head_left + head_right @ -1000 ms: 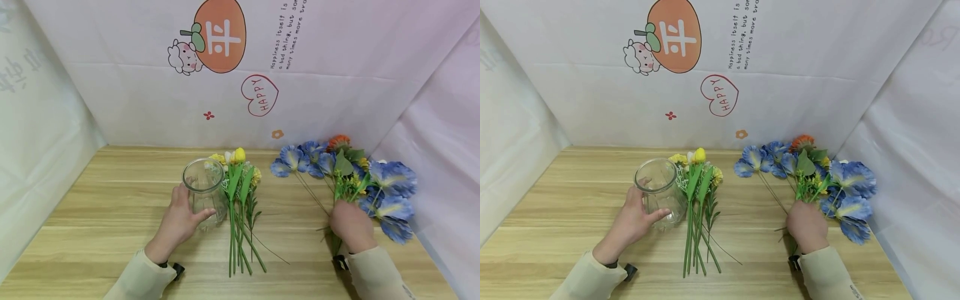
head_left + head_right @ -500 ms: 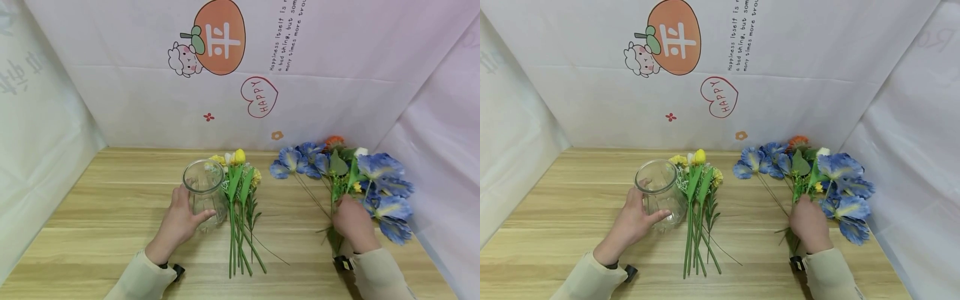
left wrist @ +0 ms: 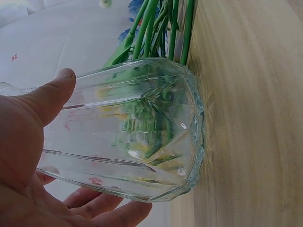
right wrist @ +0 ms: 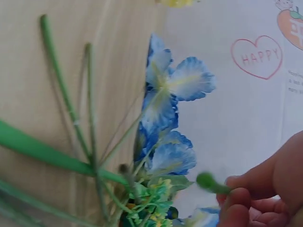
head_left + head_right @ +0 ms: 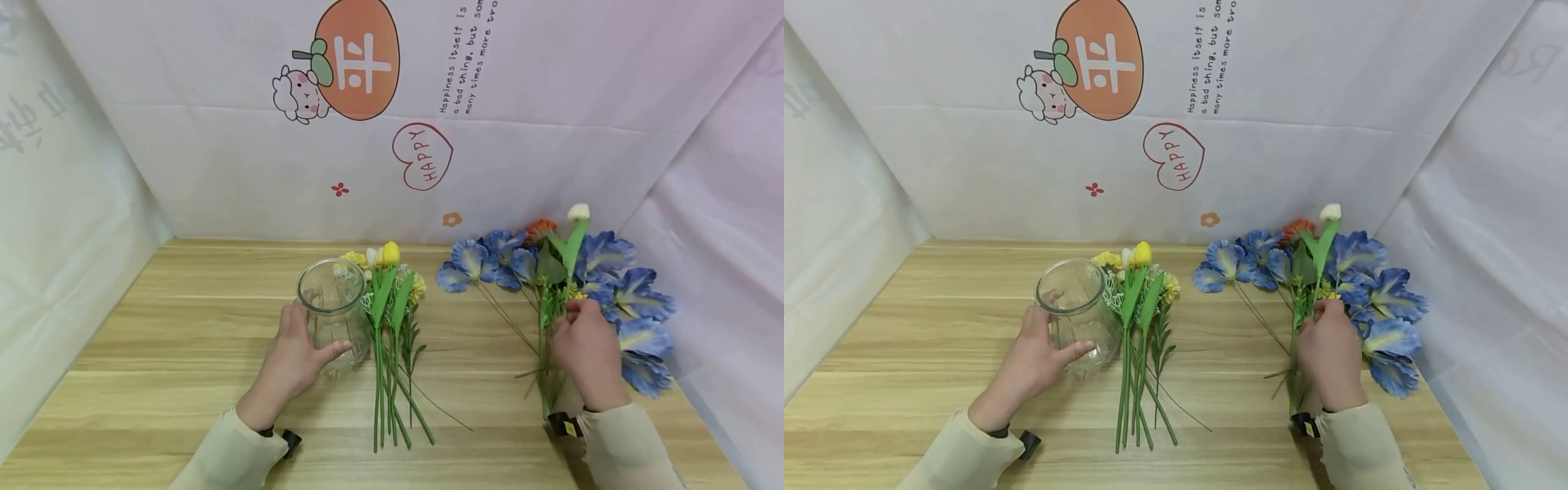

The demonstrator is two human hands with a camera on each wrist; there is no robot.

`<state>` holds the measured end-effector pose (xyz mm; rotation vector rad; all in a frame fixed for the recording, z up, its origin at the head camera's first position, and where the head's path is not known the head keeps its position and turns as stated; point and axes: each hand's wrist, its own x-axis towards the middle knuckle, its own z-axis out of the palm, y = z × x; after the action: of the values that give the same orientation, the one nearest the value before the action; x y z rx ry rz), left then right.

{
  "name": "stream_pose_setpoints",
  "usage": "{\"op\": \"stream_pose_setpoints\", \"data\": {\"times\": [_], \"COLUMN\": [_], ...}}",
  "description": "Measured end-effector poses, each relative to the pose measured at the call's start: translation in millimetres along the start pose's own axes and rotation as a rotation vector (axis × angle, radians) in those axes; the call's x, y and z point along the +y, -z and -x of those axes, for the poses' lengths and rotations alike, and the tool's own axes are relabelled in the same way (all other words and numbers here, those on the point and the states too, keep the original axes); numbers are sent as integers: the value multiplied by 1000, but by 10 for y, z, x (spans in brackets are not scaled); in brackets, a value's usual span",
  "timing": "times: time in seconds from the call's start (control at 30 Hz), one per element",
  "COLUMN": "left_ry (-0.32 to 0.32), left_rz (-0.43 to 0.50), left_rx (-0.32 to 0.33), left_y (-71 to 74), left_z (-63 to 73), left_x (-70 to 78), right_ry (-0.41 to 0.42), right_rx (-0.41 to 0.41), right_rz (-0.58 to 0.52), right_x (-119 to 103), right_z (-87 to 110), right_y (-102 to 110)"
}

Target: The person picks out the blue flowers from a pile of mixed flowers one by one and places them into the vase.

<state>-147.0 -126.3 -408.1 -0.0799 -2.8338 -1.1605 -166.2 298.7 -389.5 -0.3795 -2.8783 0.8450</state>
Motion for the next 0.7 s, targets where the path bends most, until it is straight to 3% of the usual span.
{"op": "stream_pose_setpoints", "data": {"times": [0.13,0.3,0.47,0.7], "left_ry": [-13,-28,-20,-20], "left_rz": [1,2,7,11], "left_rx": [9,16,11,11], "left_y": [3,11,9,-5], "left_z": [1,2,8,8], "left_x": [1,6,2,-9], "right_ry": [18,86,128,120], "right_rx": [66,47,-114,-347], "right_rz": [-38,-120,-288,-525], "right_x": [-40,-141,-366,-847], "right_z": [28,91,220,507], "right_y": [29,10,-139,-542]}}
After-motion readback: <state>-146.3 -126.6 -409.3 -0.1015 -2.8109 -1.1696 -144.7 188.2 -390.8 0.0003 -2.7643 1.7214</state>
